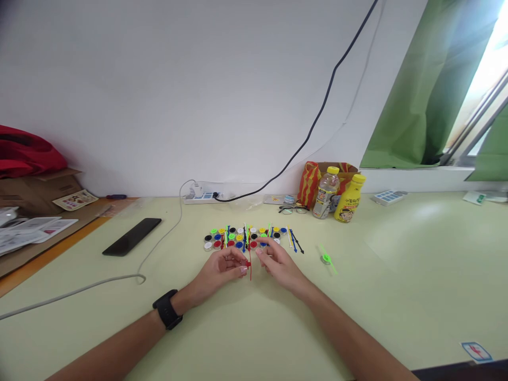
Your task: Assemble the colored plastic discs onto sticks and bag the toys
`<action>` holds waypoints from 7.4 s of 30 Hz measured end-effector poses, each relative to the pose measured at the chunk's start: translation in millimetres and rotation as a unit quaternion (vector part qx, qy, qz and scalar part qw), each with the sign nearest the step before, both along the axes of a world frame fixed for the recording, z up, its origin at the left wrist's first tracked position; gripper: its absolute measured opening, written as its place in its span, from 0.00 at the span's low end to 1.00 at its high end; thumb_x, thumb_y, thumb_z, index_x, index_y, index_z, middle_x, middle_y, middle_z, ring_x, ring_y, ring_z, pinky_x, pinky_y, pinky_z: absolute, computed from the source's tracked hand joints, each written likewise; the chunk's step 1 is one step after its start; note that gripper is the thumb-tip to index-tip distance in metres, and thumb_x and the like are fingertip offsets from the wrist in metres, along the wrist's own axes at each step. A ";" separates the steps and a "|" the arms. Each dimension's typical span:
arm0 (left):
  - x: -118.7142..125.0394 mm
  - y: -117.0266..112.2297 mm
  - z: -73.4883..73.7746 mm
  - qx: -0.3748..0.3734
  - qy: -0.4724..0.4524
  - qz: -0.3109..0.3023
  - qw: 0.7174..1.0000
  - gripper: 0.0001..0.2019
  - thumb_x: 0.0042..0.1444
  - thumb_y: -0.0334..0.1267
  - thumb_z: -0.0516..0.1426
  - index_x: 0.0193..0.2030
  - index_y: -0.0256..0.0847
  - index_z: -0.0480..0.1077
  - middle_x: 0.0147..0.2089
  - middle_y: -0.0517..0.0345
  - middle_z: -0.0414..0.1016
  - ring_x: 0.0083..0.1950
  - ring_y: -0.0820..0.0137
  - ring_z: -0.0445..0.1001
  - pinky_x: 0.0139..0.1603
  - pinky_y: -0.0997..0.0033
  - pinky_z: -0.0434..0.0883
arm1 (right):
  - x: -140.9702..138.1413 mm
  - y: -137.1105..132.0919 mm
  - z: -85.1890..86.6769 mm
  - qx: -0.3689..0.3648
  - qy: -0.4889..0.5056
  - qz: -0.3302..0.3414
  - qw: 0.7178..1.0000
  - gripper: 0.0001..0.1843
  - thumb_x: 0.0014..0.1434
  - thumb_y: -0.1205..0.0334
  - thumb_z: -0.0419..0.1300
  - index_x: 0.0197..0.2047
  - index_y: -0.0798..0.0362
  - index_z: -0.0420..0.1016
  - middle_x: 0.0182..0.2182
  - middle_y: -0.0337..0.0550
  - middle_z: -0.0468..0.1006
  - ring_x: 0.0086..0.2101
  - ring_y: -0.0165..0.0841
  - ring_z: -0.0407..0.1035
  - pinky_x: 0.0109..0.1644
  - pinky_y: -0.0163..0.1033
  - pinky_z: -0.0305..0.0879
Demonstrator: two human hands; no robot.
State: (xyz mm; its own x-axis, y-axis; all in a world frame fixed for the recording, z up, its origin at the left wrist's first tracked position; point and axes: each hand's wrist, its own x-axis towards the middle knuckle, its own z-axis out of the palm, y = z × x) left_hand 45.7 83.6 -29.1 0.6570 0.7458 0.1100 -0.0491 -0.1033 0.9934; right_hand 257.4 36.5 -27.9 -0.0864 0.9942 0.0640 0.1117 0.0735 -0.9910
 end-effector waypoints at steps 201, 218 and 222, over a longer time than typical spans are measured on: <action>-1.1 1.8 -2.0 -0.007 -0.018 0.012 1.000 0.12 0.54 0.40 0.68 0.40 0.37 0.72 0.41 0.52 0.78 0.42 0.66 0.77 0.44 0.67 0.74 | -0.5 -1.2 -1.4 -0.003 0.051 0.093 0.994 0.22 0.59 0.48 0.67 0.52 0.47 0.68 0.35 0.38 0.74 0.26 0.27 0.64 0.30 0.36 0.62; -0.3 1.9 -4.4 -0.012 -0.012 0.016 1.000 0.13 0.54 0.40 0.68 0.40 0.38 0.72 0.41 0.52 0.78 0.42 0.66 0.78 0.43 0.68 0.75 | 6.1 -5.0 8.9 -0.059 0.146 0.090 0.983 0.13 0.63 0.50 0.62 0.42 0.50 0.73 0.28 0.36 0.69 0.24 0.26 0.57 0.28 0.35 0.51; -0.4 1.7 -2.4 -0.006 -0.014 0.011 1.000 0.12 0.54 0.41 0.68 0.40 0.38 0.72 0.41 0.52 0.78 0.43 0.65 0.78 0.44 0.67 0.75 | 2.3 -4.6 6.8 -0.044 0.067 0.079 0.994 0.23 0.62 0.47 0.63 0.56 0.47 0.70 0.30 0.36 0.72 0.24 0.27 0.62 0.31 0.36 0.59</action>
